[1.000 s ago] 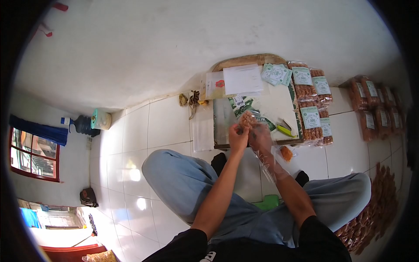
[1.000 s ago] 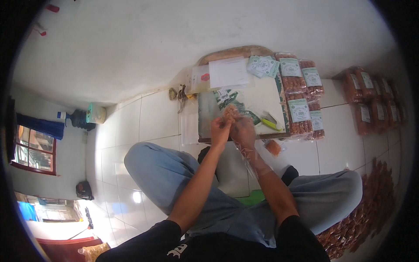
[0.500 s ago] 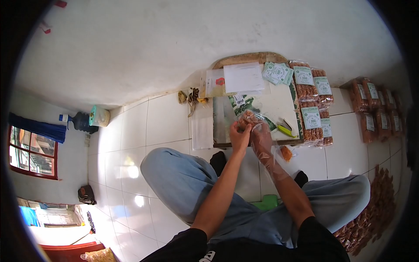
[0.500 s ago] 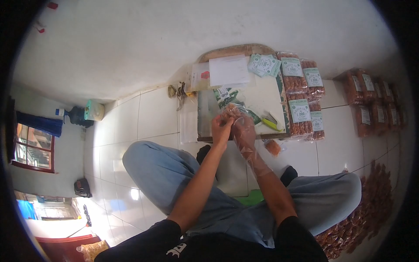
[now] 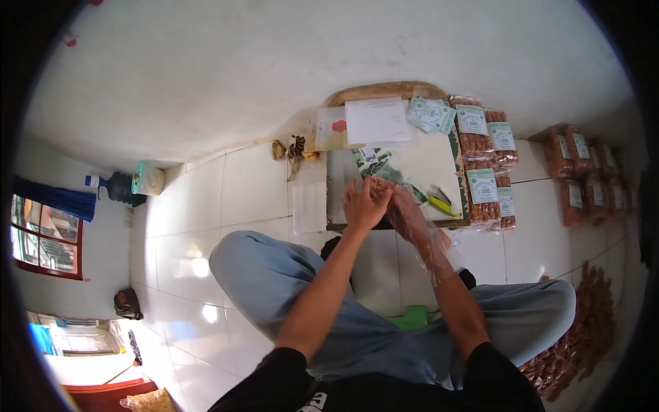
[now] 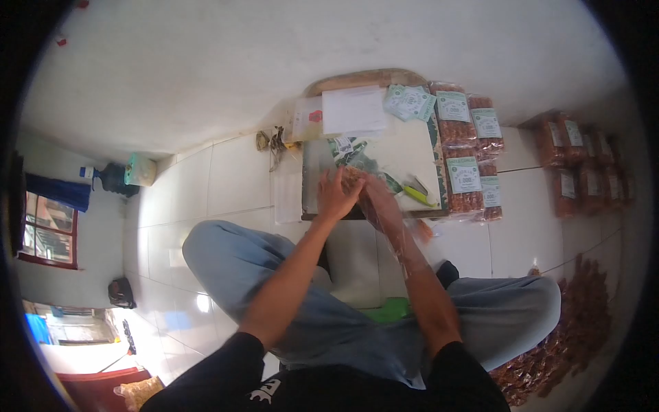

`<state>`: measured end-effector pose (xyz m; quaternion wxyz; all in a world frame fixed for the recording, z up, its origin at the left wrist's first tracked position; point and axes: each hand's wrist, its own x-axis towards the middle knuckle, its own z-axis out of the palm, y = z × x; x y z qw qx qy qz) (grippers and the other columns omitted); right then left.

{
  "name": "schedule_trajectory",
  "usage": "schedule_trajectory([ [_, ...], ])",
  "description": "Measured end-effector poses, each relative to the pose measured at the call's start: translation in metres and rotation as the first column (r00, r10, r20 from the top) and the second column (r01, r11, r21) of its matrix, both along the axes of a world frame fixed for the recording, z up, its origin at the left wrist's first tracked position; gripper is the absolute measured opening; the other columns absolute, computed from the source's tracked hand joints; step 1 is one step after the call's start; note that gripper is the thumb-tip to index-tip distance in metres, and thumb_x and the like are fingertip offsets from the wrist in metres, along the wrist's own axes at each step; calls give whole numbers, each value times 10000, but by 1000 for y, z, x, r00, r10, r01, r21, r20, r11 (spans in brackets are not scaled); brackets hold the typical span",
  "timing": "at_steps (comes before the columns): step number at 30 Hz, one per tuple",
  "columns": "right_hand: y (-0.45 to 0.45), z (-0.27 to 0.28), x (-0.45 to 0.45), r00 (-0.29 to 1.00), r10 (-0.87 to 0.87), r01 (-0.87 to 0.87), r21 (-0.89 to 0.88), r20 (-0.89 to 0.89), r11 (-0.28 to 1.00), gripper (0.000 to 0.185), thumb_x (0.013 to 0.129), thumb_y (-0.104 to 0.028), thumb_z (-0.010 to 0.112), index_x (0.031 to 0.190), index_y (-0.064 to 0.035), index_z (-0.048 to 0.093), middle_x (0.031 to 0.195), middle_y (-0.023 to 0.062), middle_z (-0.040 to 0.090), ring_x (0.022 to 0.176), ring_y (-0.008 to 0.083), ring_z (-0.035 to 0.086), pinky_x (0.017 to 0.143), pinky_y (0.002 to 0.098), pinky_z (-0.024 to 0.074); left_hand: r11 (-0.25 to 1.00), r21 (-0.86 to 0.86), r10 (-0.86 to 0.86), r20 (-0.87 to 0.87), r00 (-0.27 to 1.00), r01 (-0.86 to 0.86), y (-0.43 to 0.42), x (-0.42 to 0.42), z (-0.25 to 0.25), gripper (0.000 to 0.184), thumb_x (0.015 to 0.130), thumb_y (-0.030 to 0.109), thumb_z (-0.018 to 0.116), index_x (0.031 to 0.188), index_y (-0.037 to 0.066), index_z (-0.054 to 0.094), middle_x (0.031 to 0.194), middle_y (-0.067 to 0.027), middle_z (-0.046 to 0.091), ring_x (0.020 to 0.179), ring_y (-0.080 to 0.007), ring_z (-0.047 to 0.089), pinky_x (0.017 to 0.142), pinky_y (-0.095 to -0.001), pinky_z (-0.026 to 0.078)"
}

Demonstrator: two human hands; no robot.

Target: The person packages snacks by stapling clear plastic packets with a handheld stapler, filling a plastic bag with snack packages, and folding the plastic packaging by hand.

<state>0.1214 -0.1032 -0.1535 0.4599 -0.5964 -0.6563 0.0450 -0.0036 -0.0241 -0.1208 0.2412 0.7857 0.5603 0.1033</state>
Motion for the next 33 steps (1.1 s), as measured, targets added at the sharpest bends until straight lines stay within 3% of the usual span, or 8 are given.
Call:
schedule_trajectory([
  [9,1,21,-8,151,-117,-359,-165,-982,919,502,865,-162,667,1294,-20,448,1265,136,529,1162,270,527,1000,371,412,970,-36,-239,-3,971,239,38,-30,3,554,960,534,381,1379,189,486,1400,-104,414,1309,-325,355,1068,-537,264],
  [15,6,9,2,526,220,-408,-17,-822,913,402,890,-151,625,1250,-20,502,1241,97,548,1132,231,549,962,331,443,951,4,-307,111,945,309,51,-29,-10,480,968,455,424,1270,116,579,1267,-119,517,1222,-313,455,1036,-443,349],
  [17,9,5,1,-69,-110,-478,-64,-992,876,358,883,-121,627,1213,-18,532,1181,83,588,1097,231,578,922,331,468,937,-65,-333,130,934,343,59,-27,-12,468,969,446,430,1243,104,593,1234,-128,532,1208,-320,467,1029,-425,361],
  [21,9,12,-4,-34,30,-443,42,-999,895,525,809,-94,688,1284,-59,466,1112,146,592,1037,311,578,887,394,474,918,-138,-352,149,924,372,54,-23,1,481,970,461,428,1241,94,580,1213,-140,535,1197,-320,480,1020,-426,369],
  [23,5,20,-5,992,18,-31,-103,-126,994,607,723,-74,739,1267,-56,471,1100,187,589,1005,366,566,873,415,472,924,-79,-363,121,924,373,45,-18,14,469,971,437,447,1245,75,565,1181,-164,544,1155,-336,502,980,-423,397],
  [27,12,-12,-19,200,-134,-265,-186,-971,946,603,726,-63,735,1270,-68,475,1110,185,586,1013,366,564,873,426,468,934,89,-349,23,937,345,42,-13,-1,478,969,443,461,1288,90,508,1176,-182,536,1125,-366,512,958,-460,402],
  [29,6,4,-9,997,32,-42,-136,-70,990,519,798,-38,648,1279,-91,461,1157,176,586,1022,388,556,984,532,370,943,68,-329,39,944,326,43,-14,-7,491,967,460,454,1303,103,494,1207,-177,516,1146,-370,493,971,-476,384],
  [33,8,3,-3,932,111,-179,-172,-345,969,468,804,-3,621,1247,-85,492,1168,177,579,1085,394,524,1023,493,329,949,47,-311,-14,950,311,47,-12,-3,519,962,503,430,1324,133,473,1292,-159,456,1204,-367,438,1012,-489,330],
])
